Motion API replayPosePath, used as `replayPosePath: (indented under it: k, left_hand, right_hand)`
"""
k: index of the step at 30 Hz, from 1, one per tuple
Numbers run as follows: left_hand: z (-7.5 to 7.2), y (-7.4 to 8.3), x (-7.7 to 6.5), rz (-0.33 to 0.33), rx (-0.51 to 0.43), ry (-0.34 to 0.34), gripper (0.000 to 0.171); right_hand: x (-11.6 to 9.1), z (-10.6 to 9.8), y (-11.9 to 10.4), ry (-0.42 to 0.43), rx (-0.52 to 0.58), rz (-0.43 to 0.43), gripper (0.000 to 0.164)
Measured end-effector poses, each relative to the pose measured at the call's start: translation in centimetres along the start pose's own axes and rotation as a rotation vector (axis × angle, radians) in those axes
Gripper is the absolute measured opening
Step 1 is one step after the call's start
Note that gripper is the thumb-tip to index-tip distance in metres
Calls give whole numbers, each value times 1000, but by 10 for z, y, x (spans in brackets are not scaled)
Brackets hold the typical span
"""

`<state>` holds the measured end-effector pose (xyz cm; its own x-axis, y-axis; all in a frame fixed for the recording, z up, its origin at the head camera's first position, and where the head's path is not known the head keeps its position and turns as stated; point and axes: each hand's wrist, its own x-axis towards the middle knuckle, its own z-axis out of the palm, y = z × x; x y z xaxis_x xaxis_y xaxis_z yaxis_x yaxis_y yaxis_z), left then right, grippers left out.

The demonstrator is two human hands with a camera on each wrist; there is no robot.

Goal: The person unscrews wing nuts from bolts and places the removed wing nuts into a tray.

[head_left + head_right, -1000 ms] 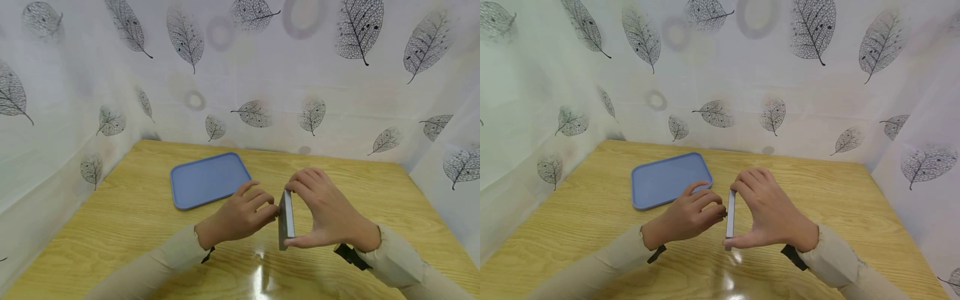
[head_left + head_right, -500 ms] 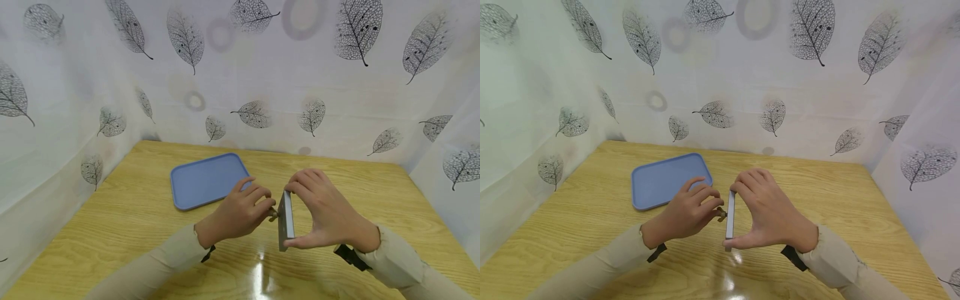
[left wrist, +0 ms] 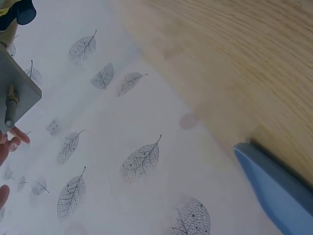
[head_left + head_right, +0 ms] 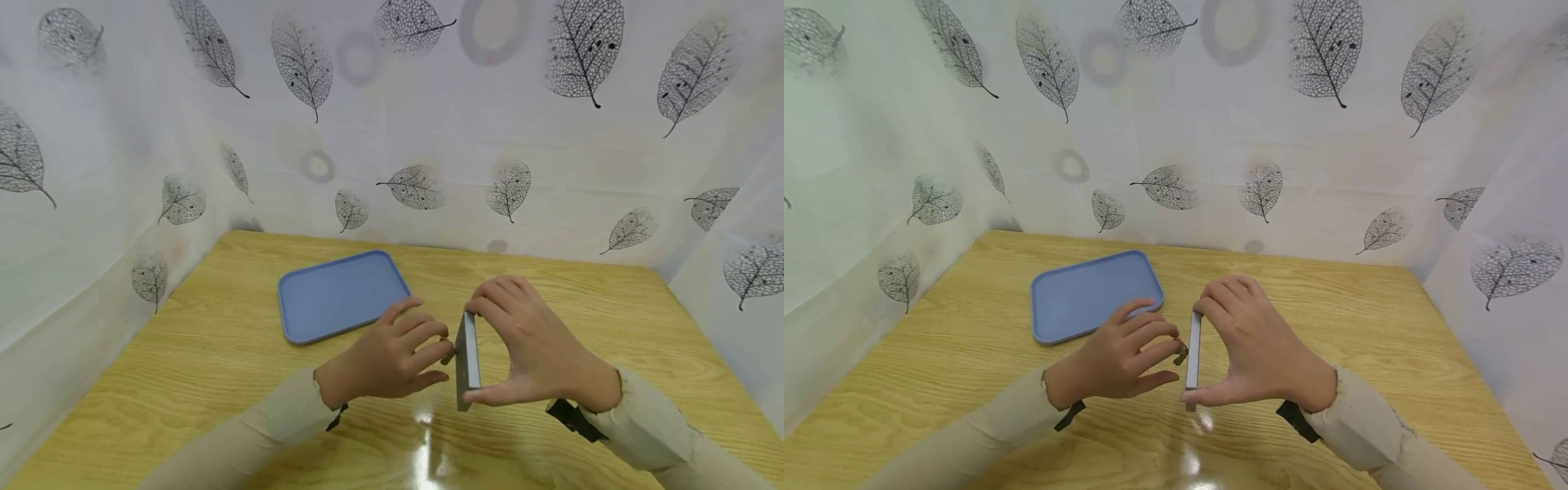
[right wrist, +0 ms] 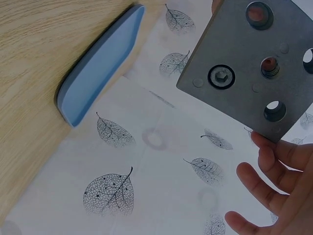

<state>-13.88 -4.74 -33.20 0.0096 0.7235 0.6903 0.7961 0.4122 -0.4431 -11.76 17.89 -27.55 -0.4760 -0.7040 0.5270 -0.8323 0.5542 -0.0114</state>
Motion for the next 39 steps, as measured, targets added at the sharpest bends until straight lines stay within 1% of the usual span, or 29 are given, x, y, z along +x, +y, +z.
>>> replayPosePath:
  k: [3, 7, 10, 16, 18, 23, 28, 33, 39]
  left_hand:
    - [1, 1, 0, 26, 27, 17, 36]
    - [3, 2, -1, 2, 40, 5, 33]
    - [4, 1, -1, -19, 30, -4, 31]
    - [6, 1, -1, -2, 57, -31, 37]
    - [8, 1, 0, 6, 75, -27, 35]
    - [9, 1, 1, 8, 96, -12, 22]
    - [9, 0, 2, 2, 113, -17, 12]
    - [9, 1, 2, -26, 91, -25, 13]
    - [6, 3, 1, -36, 78, -51, 17]
  right_hand:
    - [0, 0, 0, 1, -5, -1, 79]
    - [0, 0, 0, -1, -5, -2, 79]
    - [0, -1, 0, -2, -2, -3, 80]
    - [0, 0, 0, 1, -4, -7, 79]
    - [0, 0, 0, 1, -5, -8, 79]
    - [0, 0, 0, 1, -3, -5, 79]
    - [-1, 1, 1, 1, -7, -2, 78]
    - [-1, 2, 1, 5, -9, 0, 78]
    - [-1, 2, 0, 2, -5, 2, 79]
